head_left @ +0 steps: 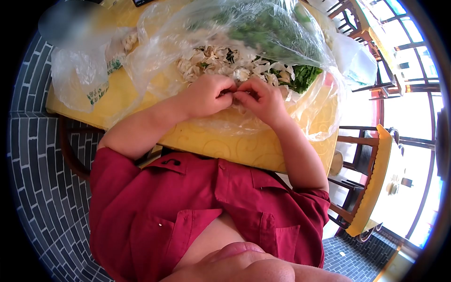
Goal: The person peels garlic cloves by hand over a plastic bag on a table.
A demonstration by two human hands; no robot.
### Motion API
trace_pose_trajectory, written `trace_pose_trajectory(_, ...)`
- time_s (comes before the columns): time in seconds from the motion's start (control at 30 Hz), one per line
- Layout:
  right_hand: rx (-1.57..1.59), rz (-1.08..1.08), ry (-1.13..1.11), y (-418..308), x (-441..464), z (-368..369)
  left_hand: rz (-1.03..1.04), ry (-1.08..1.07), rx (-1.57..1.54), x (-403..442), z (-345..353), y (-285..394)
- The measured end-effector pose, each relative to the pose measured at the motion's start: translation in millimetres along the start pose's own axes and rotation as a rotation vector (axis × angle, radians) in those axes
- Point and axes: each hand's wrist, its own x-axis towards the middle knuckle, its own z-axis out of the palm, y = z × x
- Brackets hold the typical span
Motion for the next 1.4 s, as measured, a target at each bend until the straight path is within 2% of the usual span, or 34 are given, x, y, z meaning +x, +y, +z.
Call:
trace_pose_trajectory(0.13,0.108,0.094,0.005,-2,0,-1,-0.18,-0.031,-0.191,0,-4,7)
trace_pose_trajectory(0.47,0.534,0.259,-0.007,-7,2,-5,-0.18,0.006,-0.369,-2,-5,5)
trace_pose_trajectory(0.53,0.54,0.246,-0.019,-7,2,-6,-0.139,0.03,-0.37,-2,-4,3)
trace_pose_trajectory(0.77,0.559,0.216,-0.019,-7,1,-4,-0.207,0.033,-0.422,-2,-6,6)
trace_pose_trajectory(1.07,0.445,0.193,-0.005,-9,0,0,-0.223,0.047,-0.389,-2,-6,5)
trace_pose_trajectory(1.4,0.512,0.16,0.051,-12,0,0,-0.214,0.099,-0.419,-3,-4,7)
